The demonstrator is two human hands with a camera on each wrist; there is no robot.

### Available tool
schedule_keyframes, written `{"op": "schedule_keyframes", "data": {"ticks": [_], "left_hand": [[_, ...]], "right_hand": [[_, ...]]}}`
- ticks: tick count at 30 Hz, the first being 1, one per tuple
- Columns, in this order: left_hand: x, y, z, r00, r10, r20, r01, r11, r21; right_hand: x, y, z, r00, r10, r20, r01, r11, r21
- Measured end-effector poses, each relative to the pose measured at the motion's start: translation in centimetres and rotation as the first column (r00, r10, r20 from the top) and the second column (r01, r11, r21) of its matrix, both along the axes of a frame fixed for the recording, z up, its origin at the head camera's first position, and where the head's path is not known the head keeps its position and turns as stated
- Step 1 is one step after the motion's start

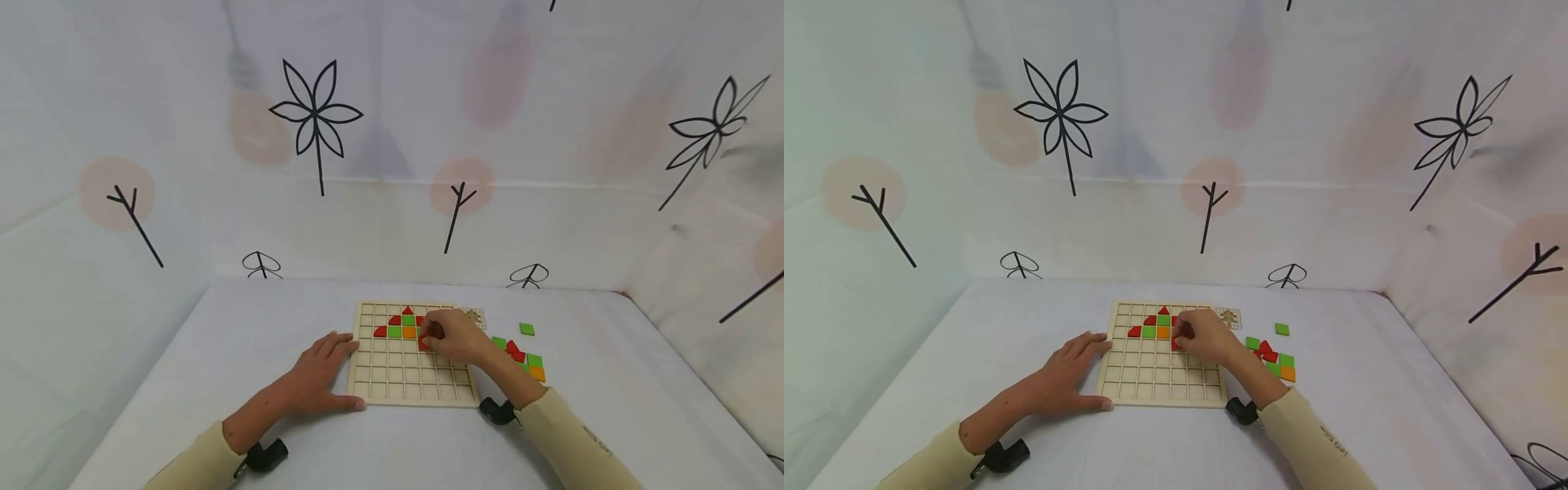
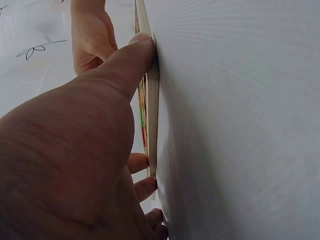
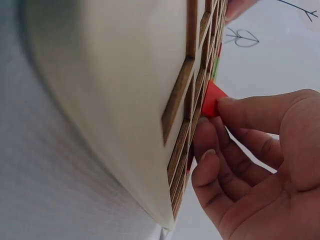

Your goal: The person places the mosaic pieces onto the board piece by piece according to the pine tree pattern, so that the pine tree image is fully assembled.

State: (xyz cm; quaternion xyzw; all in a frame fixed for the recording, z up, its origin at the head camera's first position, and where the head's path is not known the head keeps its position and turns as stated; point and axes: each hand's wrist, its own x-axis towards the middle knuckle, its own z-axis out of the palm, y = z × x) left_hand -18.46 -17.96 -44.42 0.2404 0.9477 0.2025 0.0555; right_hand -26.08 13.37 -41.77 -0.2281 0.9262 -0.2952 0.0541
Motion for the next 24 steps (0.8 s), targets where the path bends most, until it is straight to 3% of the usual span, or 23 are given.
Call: {"op": "schedule_keyframes", "data": {"ticks": [24], "left_hand": [[0.05, -0.04, -0.12, 1.0, 0.002, -0.002, -0.002, 1.0, -0.01]], "right_hand": [[0.04, 0.42, -0.33, 0.999, -0.017, -0.039, 0.019, 0.998, 0.057]]}}
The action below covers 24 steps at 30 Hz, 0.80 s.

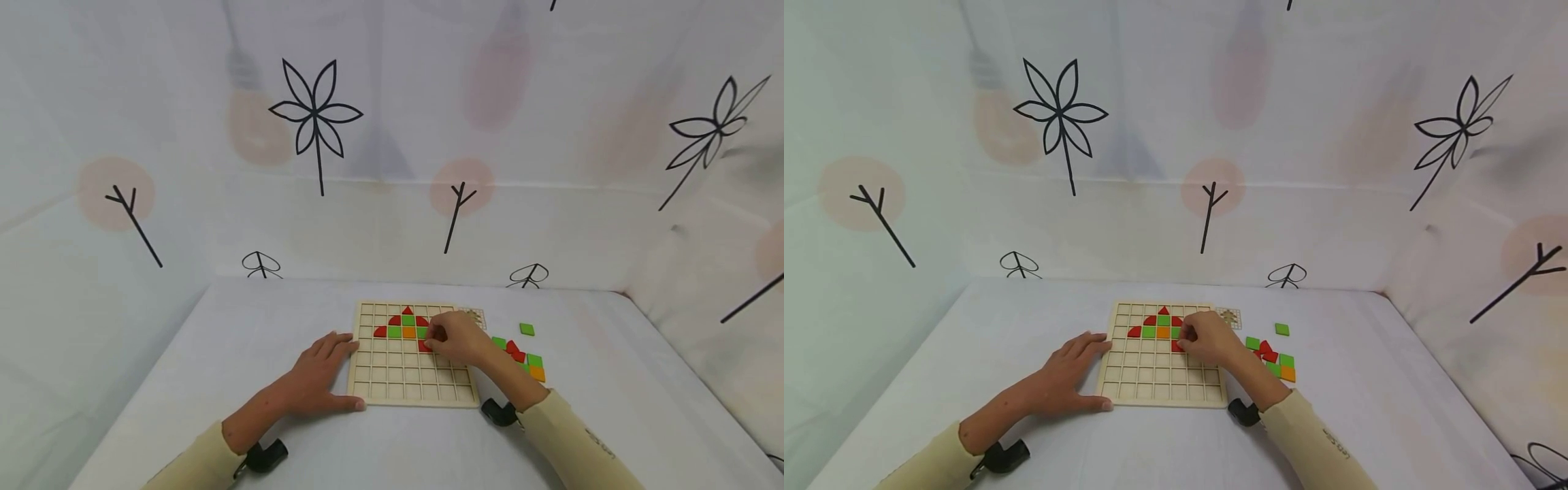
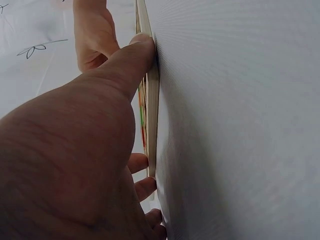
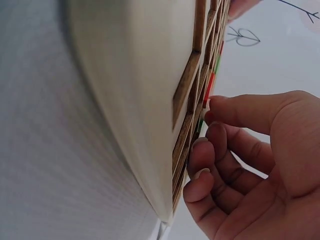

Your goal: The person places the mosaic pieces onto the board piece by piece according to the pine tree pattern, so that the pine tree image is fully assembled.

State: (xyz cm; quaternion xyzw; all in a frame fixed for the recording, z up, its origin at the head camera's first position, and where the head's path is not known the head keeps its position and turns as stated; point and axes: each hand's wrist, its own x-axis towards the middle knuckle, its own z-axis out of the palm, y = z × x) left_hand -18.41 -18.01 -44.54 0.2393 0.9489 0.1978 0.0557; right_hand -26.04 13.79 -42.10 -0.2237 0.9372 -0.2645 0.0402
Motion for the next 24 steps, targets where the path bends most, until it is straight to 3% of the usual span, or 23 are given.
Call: {"op": "schedule_keyframes", "data": {"ticks": [11, 24], "left_hand": [[-0.2, 0.0, -0.4, 1.0, -0.003, -0.003, 0.003, 1.0, -0.008], [-0.1, 0.0, -0.2, 1.0, 0.002, 0.0, -0.002, 1.0, -0.008]], "right_hand": [[1.1, 2.4, 1.4, 0.999, -0.033, -0.016, 0.032, 0.999, -0.025], [2.0, 6.6, 1.2, 0.994, -0.067, -0.086, 0.064, 0.997, -0.039]]}}
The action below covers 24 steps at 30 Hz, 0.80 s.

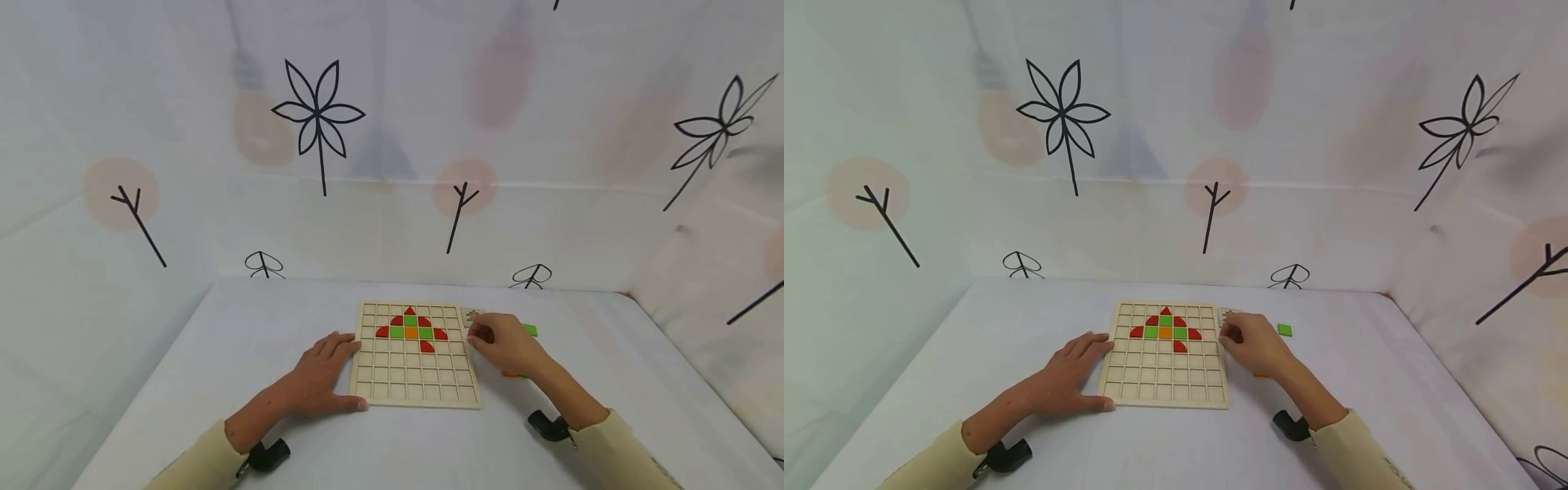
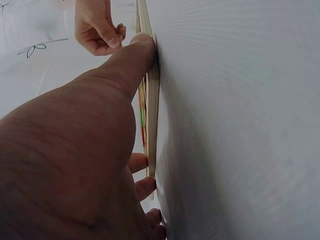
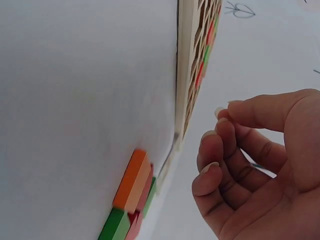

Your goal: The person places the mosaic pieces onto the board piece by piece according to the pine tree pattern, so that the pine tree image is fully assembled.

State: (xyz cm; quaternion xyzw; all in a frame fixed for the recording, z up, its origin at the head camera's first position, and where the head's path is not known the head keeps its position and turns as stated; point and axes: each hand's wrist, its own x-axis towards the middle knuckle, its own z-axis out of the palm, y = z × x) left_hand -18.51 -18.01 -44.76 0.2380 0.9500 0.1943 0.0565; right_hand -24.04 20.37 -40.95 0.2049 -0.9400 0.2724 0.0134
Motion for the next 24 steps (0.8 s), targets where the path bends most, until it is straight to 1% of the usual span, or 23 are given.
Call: {"op": "schedule_keyframes", "data": {"ticks": [5, 13, 19, 24], "left_hand": [[0.0, 0.1, 0.2, 1.0, -0.006, 0.001, 0.006, 1.0, 0.018], [0.1, 0.0, 0.1, 1.0, -0.009, 0.002, 0.009, 1.0, 0.018], [0.2, 0.0, 0.4, 1.0, 0.0, 0.006, 0.0, 1.0, 0.013], [0.3, 0.0, 0.5, 1.0, -0.003, 0.008, 0.003, 1.0, 0.011]], "right_hand": [[0.1, 1.7, 0.2, 1.0, -0.028, 0.015, 0.028, 1.0, 0.003], [-1.1, 4.5, -0.1, 0.999, 0.004, 0.041, -0.005, 1.0, 0.017], [-1.9, 6.2, -0.3, 0.998, -0.003, 0.06, 0.001, 0.999, 0.033], [-2.4, 7.7, -0.2, 0.993, -0.01, 0.114, 0.005, 0.999, 0.045]]}}
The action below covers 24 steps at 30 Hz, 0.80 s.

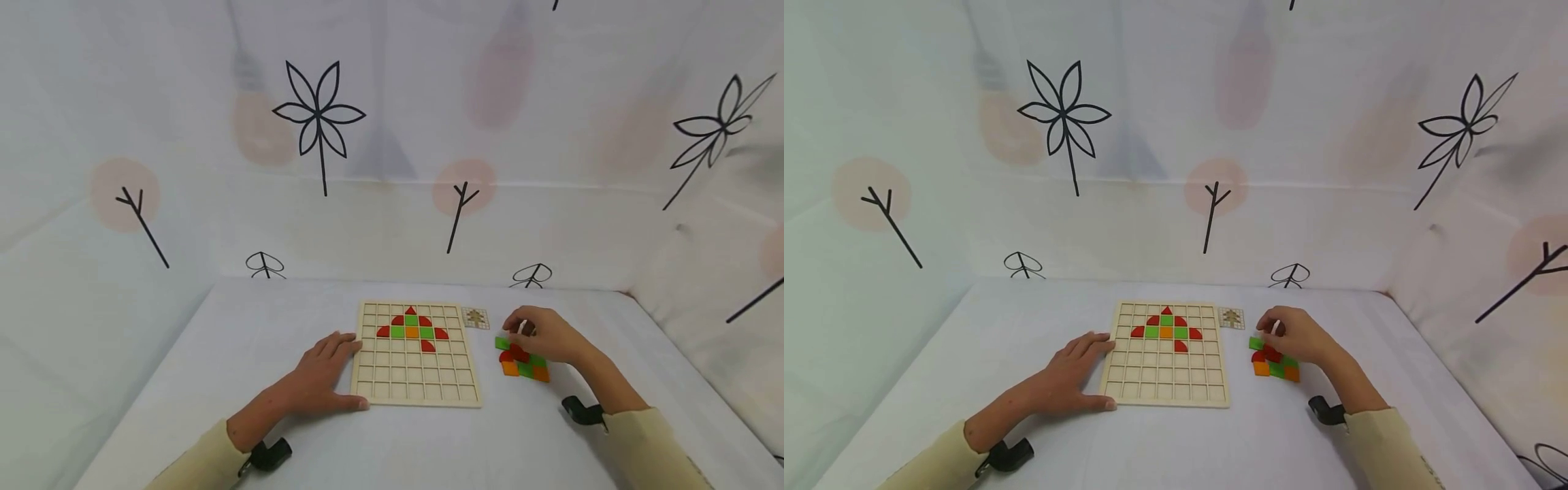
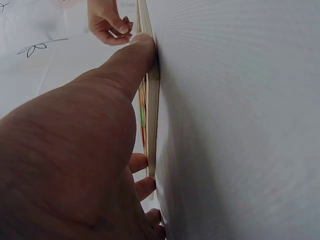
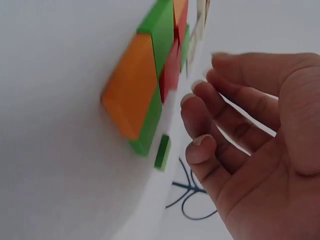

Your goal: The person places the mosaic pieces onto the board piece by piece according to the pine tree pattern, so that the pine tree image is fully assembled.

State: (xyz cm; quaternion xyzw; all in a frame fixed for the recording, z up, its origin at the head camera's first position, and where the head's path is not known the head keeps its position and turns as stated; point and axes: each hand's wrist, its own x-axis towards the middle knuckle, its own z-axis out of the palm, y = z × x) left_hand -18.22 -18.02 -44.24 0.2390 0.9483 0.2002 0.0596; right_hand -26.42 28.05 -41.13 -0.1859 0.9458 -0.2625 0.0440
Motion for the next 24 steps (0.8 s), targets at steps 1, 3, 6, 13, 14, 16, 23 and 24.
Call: {"op": "schedule_keyframes", "data": {"ticks": [1, 3, 6, 13, 14, 16, 23, 24], "left_hand": [[0.0, 0.0, 0.0, 1.0, -0.001, -0.001, 0.001, 1.0, 0.001], [-0.1, 0.1, -0.1, 1.0, 0.002, -0.001, -0.002, 1.0, -0.004], [-0.1, 0.2, -0.3, 1.0, 0.008, -0.002, -0.008, 1.0, -0.014], [-0.1, 0.1, -0.4, 1.0, 0.004, -0.005, -0.004, 1.0, -0.008], [-0.1, 0.1, -0.4, 1.0, 0.003, -0.007, -0.004, 1.0, -0.009], [-0.2, 0.1, -0.4, 1.0, 0.003, -0.011, -0.003, 1.0, -0.015], [0.0, 0.1, -0.2, 1.0, 0.003, -0.007, -0.003, 1.0, -0.002], [0.0, 0.1, -0.2, 1.0, 0.003, -0.005, -0.003, 1.0, -0.002]], "right_hand": [[-0.1, 0.3, 0.0, 1.0, 0.0, 0.016, 0.0, 1.0, 0.002], [-0.1, 0.8, 0.0, 0.999, 0.006, 0.05, -0.007, 1.0, 0.003], [-0.1, 1.2, -0.1, 0.995, 0.031, 0.099, -0.031, 1.0, 0.002], [-0.1, 1.1, -0.5, 0.987, 0.024, 0.161, -0.024, 1.0, 0.002], [-0.1, 1.1, -0.6, 0.987, 0.023, 0.16, -0.025, 1.0, 0.008], [-0.1, 0.9, -0.6, 0.987, 0.019, 0.159, -0.023, 1.0, 0.019], [0.2, 0.6, -0.4, 0.984, 0.005, 0.176, -0.012, 0.999, 0.038], [0.2, 0.6, -0.4, 0.984, 0.002, 0.178, -0.009, 0.999, 0.038]]}}
